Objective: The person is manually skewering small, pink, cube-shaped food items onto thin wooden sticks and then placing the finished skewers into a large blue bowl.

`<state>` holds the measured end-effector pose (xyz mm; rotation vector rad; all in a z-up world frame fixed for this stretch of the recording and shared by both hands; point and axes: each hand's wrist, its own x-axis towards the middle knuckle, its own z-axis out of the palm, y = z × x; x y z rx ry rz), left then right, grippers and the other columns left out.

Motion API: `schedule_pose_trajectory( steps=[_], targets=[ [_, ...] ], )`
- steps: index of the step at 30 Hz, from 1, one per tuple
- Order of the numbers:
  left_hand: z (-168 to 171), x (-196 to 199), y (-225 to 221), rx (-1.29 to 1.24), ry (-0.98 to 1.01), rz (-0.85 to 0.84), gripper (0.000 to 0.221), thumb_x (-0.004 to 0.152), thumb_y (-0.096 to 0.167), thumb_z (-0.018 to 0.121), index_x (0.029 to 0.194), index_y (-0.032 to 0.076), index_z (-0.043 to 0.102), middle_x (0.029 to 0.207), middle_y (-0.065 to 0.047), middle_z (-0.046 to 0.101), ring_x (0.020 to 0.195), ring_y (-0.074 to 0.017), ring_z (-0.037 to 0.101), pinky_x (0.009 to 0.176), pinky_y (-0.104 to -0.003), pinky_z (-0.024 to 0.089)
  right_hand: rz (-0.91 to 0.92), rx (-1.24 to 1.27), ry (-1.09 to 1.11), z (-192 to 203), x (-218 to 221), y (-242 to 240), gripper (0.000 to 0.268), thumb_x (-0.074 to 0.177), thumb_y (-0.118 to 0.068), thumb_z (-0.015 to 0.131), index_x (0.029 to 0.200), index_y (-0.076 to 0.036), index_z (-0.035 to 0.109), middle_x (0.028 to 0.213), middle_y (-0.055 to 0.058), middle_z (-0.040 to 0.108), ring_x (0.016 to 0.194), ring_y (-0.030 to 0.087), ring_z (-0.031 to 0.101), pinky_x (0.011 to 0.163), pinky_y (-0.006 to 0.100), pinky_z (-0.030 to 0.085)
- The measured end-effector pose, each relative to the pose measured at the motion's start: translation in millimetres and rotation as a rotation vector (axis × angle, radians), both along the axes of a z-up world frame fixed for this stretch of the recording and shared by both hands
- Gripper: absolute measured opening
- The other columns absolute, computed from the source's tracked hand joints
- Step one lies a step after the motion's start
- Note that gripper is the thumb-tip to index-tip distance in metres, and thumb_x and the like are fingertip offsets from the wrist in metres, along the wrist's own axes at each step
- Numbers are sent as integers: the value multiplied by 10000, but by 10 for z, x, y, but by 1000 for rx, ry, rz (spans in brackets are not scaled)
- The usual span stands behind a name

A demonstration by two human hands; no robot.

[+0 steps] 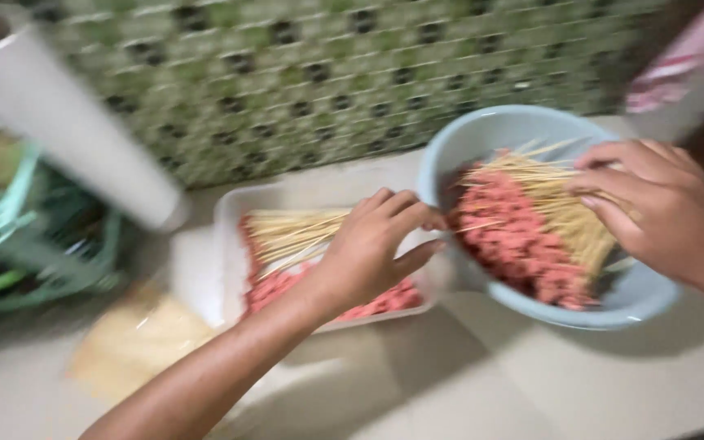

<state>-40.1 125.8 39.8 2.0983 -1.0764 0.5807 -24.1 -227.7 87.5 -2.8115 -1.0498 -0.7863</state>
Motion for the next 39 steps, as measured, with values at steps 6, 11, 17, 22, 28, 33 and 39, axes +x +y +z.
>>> schedule_pose_trajectory(
  steps=[6,11,17,22,28,33,39],
  targets=[
    [59,-413,714,-26,20,152,137,994,193,708,1086,176,607,1023,12,624,874,-221,536,820,-339,473,228,78,76,-42,-231,993,229,922,-149,700,1141,-198,743,1279,43,711,1038,305,668,962,503,465],
    [30,-618,1328,-17,28,260,118,991,178,710,1078,171,631,1038,2,653,860,-232,546,781,-355,436,443,36,62,-11,-182,1844,229,945,-116,659,1168,-138,709,1189,58,698,1086,276,669,947,467,480],
    [-124,-558,1813,-25,102,303,141,977,75,666,1086,137,602,990,-18,631,874,-232,547,793,-352,424,520,-99,205,-314,187,2560,305,895,-200,684,1199,-202,676,1094,4,695,907,276,671,785,416,519],
    [-356,-307,1934,-54,204,311,95,1041,204,596,1081,123,626,1013,-31,654,931,-219,563,806,-345,446,442,-171,435,-703,411,3030,383,835,-249,757,1215,-257,708,1000,-10,707,874,294,688,750,463,535],
    [-880,1,1906,-238,239,204,231,1010,409,629,1097,196,650,940,-60,632,947,-325,652,860,-463,534,345,-291,591,-941,482,3275,270,823,-204,725,1087,-147,711,1105,98,722,1018,390,715,831,541,568],
    [-973,37,1969,-401,263,122,358,1066,487,459,1102,197,667,995,-27,650,971,-269,647,910,-414,514,219,-427,633,-984,513,3295,429,860,-314,687,1269,-195,641,1236,84,670,1128,378,675,912,507,560],
    [-1102,57,1990,-459,267,109,462,1035,549,398,1075,200,697,955,-1,655,928,-215,639,893,-368,506,205,-411,662,-1202,659,3251,458,887,-328,673,1329,-237,597,1161,56,678,1117,354,681,893,502,574]
  ],
)
